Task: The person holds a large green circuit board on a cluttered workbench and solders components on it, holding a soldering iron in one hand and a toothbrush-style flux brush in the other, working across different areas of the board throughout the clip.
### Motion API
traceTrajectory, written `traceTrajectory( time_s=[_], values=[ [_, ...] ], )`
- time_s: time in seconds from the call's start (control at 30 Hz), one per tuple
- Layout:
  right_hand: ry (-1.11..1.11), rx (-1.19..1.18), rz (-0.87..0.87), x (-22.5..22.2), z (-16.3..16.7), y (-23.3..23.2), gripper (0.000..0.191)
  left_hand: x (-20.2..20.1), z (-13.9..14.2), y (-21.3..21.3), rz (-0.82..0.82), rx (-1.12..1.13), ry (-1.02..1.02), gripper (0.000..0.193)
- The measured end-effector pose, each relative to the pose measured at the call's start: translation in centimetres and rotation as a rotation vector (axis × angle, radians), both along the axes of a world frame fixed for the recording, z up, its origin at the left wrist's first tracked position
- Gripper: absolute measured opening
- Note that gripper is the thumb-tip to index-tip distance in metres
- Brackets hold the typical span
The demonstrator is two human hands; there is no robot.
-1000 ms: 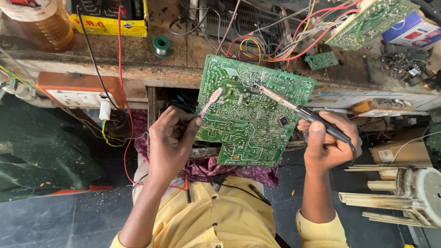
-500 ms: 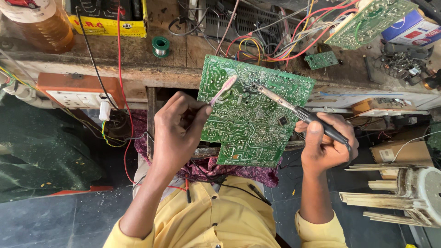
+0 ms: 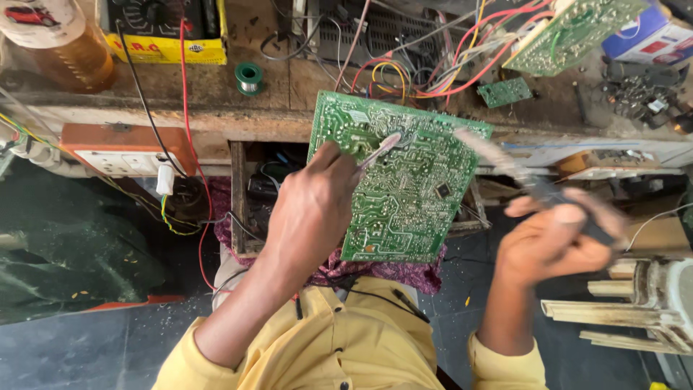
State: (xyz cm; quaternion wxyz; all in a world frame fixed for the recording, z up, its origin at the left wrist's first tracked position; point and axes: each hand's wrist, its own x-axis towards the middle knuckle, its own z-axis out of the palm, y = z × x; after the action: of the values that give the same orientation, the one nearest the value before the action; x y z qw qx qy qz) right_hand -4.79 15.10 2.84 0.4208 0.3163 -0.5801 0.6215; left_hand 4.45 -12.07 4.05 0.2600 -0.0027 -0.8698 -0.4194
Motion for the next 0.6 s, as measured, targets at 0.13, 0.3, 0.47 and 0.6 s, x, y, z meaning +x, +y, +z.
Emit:
traceTrajectory(
  time_s=[0.13,0.3,0.47,0.6],
  values=[
    [-0.034,-0.038,0.015,0.0,0.2,1.2,0.032,0.8,-0.4,0.5,0.025,0.073,0.071,0.008],
    [-0.125,-0.031,0.096,0.3,-0.9,0.8,0.030,1.0,-1.3,0.2,0.063,0.138,0.173,0.008],
    [-0.192,-0.042,0.129,0.0,-1.4,0.1,0.028,1.6,-3.5,-1.5,0.144,0.557,0.265,0.009],
    [-0.360,-0.169,0.152,0.1,-2.1,-1.4,0.025,2.2,-6.3,-1.2,0.243,0.941,0.115,0.013]
  ],
)
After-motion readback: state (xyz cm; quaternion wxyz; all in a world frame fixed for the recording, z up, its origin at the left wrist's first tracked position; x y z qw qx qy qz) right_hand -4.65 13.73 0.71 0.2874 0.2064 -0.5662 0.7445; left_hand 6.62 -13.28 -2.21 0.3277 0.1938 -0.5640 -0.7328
